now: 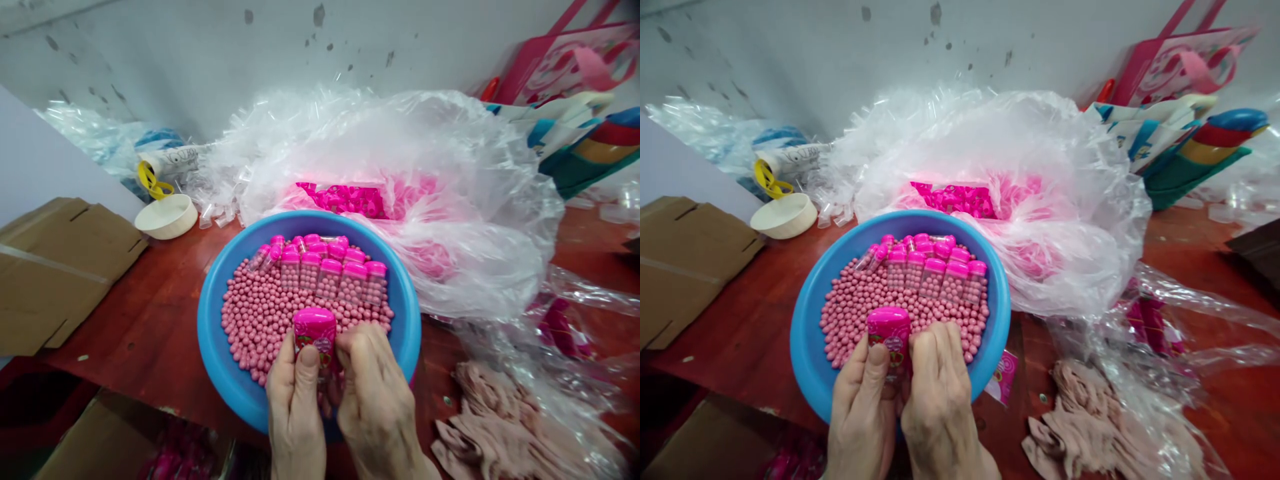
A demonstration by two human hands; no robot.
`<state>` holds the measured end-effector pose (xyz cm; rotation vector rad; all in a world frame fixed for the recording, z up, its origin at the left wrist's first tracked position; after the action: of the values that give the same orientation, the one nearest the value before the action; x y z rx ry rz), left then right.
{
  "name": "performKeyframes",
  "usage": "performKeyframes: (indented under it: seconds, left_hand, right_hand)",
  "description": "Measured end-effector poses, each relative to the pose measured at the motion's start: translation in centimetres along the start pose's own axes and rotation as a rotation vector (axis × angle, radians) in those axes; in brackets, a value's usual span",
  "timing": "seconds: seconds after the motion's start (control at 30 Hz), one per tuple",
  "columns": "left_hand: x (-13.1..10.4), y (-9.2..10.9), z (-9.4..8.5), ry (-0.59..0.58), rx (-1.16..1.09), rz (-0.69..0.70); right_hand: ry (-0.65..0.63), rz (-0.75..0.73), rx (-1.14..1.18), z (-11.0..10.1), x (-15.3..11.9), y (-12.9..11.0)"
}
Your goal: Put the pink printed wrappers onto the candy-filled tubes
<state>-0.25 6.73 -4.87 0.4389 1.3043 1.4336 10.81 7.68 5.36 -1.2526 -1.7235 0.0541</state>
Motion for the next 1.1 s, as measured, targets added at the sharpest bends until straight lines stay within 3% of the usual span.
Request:
performKeyframes:
  seconds: [0.13, 0.2, 0.43, 0.57, 0.73, 0.93, 1.0, 1.1]
  left_hand:
    - [-0.3, -0.5, -2.4, 0.198, -0.031, 0.003]
    - [-0.4, -0.4, -2.5, 0.22, -0.058, 0.001]
    - [-0.2, -0.4, 0.8, 0.021, -0.144, -0.106]
    - [-0.1, -0.5, 0.7, 0.046, -0.183, -0.139]
    - [-0.1, -0.7, 0.7, 0.02, -0.139, -0.168]
    - [-0.1, -0.8, 1.7, -0.071, -0.135, -0.234]
    - [-0.2, -1.1, 1.6, -0.06, -0.133, -0.267]
    - [-0.2, -1.3, 1.4, -0.017, -0.156, -0.286]
  right_hand:
    - [0.039, 0.035, 0.022, 0.1, -0.6, -0.1]
    - [0.05, 0.049, 0.038, 0.0, -0.9, 0.0]
    - [-0.038, 0.088, 0.12, -0.8, 0.3, 1.2]
    - [-0.015, 0.041, 0.178, -1.1, 1.0, 0.5]
    - [0.042, 0.108, 0.232, -1.4, 1.2, 1.0]
    - [-0.185, 0.085, 0.433, 0.2, 2.4, 1.7]
    - [-0.193, 0.135, 0.514, 0.6, 2.1, 2.3]
    - [-0.108, 0.341, 0.589, 1.0, 1.0, 4.1]
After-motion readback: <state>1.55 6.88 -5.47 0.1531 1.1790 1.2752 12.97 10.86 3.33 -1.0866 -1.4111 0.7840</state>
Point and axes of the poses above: each hand's wrist, its own x-axis towards the middle knuckle, its own z-axis out of the palm, y = z × x, the point moved 10 cm from there along x, towards the middle knuckle, and after that the axes turned 2 degrees about -x, right-handed, at the moved point
